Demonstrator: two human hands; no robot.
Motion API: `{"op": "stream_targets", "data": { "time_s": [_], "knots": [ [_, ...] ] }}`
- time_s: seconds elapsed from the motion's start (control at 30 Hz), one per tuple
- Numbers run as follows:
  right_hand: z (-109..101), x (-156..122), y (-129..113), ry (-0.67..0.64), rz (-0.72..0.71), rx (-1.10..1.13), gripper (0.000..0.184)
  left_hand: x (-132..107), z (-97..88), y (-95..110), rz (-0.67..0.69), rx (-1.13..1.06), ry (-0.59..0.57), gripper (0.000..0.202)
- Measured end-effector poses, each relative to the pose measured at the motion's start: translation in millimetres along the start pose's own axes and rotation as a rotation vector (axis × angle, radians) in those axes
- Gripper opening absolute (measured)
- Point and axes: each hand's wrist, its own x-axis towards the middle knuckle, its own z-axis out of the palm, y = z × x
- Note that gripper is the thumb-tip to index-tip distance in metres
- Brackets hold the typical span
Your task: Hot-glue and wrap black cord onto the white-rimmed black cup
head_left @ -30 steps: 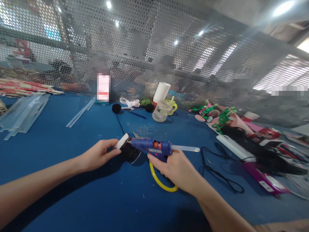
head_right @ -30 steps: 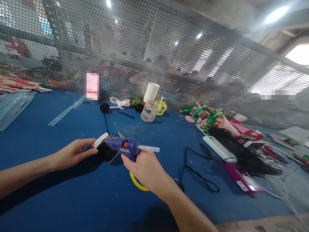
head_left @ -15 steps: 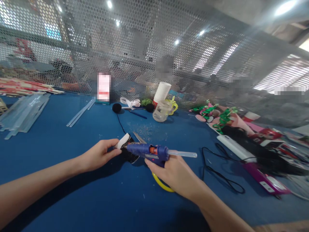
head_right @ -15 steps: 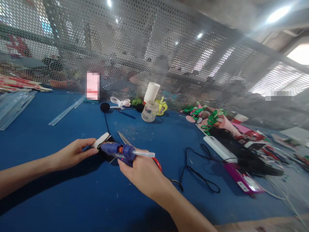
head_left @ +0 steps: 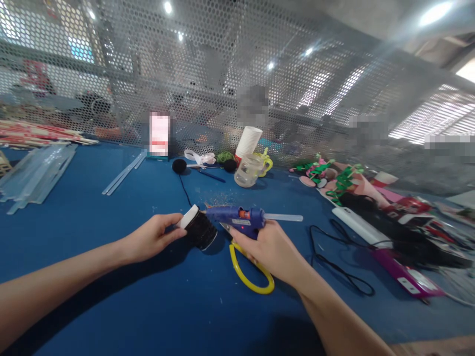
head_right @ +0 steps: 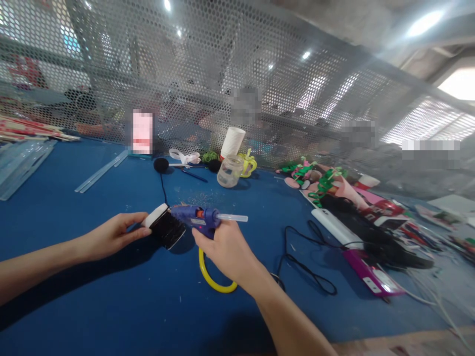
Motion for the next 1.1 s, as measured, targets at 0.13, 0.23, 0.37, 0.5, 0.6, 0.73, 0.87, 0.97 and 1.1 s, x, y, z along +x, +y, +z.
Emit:
{"op": "stream_targets", "data": {
  "time_s": [0.13,0.23,0.37,0.5,0.6,0.73,0.87,0.97,1.1],
  "knots": [
    [2,2,2,-0.026,0.048,0.035,0.029,0,0.1,-1,0.011,0.007,0.000,0.025],
    [3,5,4,-0.042,0.112,0.074,0.026,0,-0.2,-1,0.007,0.026,-0.003,0.025],
    [1,15,14,-0.015,0.153,0.202,0.021,0,-0.5,1,-0.013,0.071,0.003,0.026],
    [-3,32,34,0.157,0.196,0.386,0.019,-1,-0.1,4,-0.007,0.122,0.020,0.025],
    [-3,43,50,0.226,0.266,0.369,0.020,-3,0.6,5,0.039,0.198,0.044,0.024],
    [3,55,69,0.214,0.339,0.285,0.025,-3,1.4,7,0.158,0.317,0.078,0.021],
    [6,60,76,0.251,0.362,0.159,0.029,-2,3.5,5,0.314,0.409,0.115,0.015],
    [3,58,67,0.305,0.303,0.096,0.028,-2,5.2,3,0.397,0.470,0.149,0.015],
    [3,52,36,0.191,0.181,0.132,0.027,-3,6.2,3,0.449,0.538,0.144,0.015]
  ]
}}
